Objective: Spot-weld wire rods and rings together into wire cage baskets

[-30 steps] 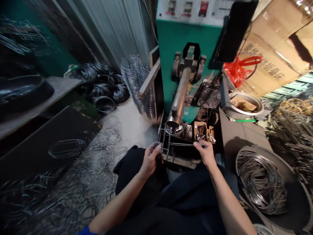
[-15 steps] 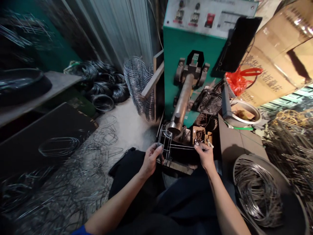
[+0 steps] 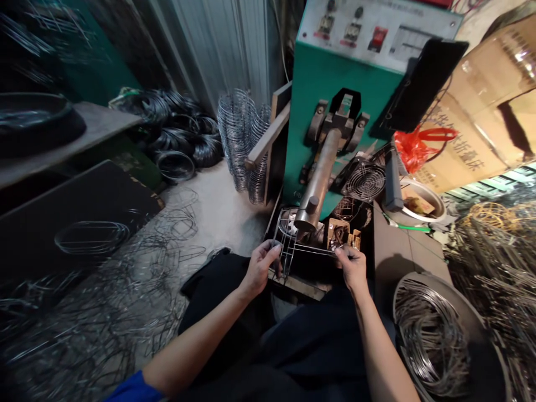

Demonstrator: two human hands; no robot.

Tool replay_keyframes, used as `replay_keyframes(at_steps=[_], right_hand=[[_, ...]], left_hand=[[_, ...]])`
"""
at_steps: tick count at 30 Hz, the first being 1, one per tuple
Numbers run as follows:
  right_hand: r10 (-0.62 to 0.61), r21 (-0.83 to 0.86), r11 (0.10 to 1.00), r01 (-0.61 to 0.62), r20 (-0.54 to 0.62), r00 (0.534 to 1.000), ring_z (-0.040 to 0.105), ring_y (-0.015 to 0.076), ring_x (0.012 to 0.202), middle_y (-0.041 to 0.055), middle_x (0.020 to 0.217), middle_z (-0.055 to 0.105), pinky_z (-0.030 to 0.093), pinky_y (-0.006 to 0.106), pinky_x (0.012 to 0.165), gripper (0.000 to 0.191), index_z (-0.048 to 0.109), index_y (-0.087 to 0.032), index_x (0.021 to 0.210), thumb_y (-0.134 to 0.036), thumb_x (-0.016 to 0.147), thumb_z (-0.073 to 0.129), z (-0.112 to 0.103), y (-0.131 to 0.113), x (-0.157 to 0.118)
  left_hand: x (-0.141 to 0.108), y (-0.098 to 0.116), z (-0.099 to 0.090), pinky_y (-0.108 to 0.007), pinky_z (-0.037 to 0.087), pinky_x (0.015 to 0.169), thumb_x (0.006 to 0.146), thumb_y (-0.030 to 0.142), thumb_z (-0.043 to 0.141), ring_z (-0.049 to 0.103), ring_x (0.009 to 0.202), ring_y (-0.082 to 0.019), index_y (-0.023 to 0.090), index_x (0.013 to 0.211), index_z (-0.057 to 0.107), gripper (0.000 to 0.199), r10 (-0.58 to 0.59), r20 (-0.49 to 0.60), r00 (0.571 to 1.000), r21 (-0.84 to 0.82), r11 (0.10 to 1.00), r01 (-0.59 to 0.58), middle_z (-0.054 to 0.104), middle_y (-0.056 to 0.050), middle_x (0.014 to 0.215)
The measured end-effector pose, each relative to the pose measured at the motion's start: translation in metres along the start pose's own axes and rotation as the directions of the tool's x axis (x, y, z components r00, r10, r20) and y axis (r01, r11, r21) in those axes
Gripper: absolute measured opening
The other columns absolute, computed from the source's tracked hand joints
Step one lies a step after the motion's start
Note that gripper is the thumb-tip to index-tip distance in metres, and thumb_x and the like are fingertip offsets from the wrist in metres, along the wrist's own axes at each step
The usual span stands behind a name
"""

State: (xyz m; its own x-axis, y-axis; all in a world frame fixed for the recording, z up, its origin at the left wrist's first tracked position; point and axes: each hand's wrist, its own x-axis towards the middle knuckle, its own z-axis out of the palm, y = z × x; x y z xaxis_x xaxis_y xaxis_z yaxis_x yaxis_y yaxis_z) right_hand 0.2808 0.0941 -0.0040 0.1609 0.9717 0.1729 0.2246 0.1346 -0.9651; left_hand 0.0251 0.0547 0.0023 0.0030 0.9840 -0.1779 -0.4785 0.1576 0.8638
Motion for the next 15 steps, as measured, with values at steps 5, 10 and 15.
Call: replay_keyframes(at_steps=[5,10,15], right_hand=[[-0.022,0.018,1.000,0.022,-0.005,1.000,0.026,0.0104,0.054,-0.0049,0.054,0.028,0.024,0.027,0.051,0.061,0.032,-0.022,0.050,-0.054,0.077,0.076,-0.003,0.004,0.001],[-0.003,0.051,0.999,0.004,-0.014,1.000,0.026,0.0085,0.053,-0.0060,0.053,0.029,0.024,0.025,0.051,0.059,0.035,-0.020,0.051,-0.051,0.076,0.079,-0.006,0.011,0.004],[0.038,0.061,0.997,-0.037,-0.019,0.999,0.028,0.0082,0.052,-0.0062,0.053,0.032,0.026,0.024,0.051,0.057,0.038,-0.020,0.052,-0.051,0.074,0.080,-0.006,0.011,0.005]], left_hand=[[0.003,0.000,0.002,-0.020,0.045,0.037,0.083,0.052,0.071,0.049,0.039,-0.011,0.018,0.089,0.055,0.039,0.015,0.017,1.000,-0.002,1.000,-0.015,0.053,0.005,0.050],[0.005,0.003,0.005,-0.020,0.044,0.037,0.082,0.053,0.071,0.047,0.038,-0.011,0.017,0.089,0.055,0.040,0.018,0.017,1.000,0.011,1.000,-0.018,0.054,0.005,0.048],[0.006,0.004,0.006,-0.019,0.043,0.037,0.082,0.053,0.071,0.047,0.037,-0.010,0.017,0.088,0.055,0.039,0.019,0.019,1.000,0.021,1.000,-0.020,0.054,0.005,0.048]])
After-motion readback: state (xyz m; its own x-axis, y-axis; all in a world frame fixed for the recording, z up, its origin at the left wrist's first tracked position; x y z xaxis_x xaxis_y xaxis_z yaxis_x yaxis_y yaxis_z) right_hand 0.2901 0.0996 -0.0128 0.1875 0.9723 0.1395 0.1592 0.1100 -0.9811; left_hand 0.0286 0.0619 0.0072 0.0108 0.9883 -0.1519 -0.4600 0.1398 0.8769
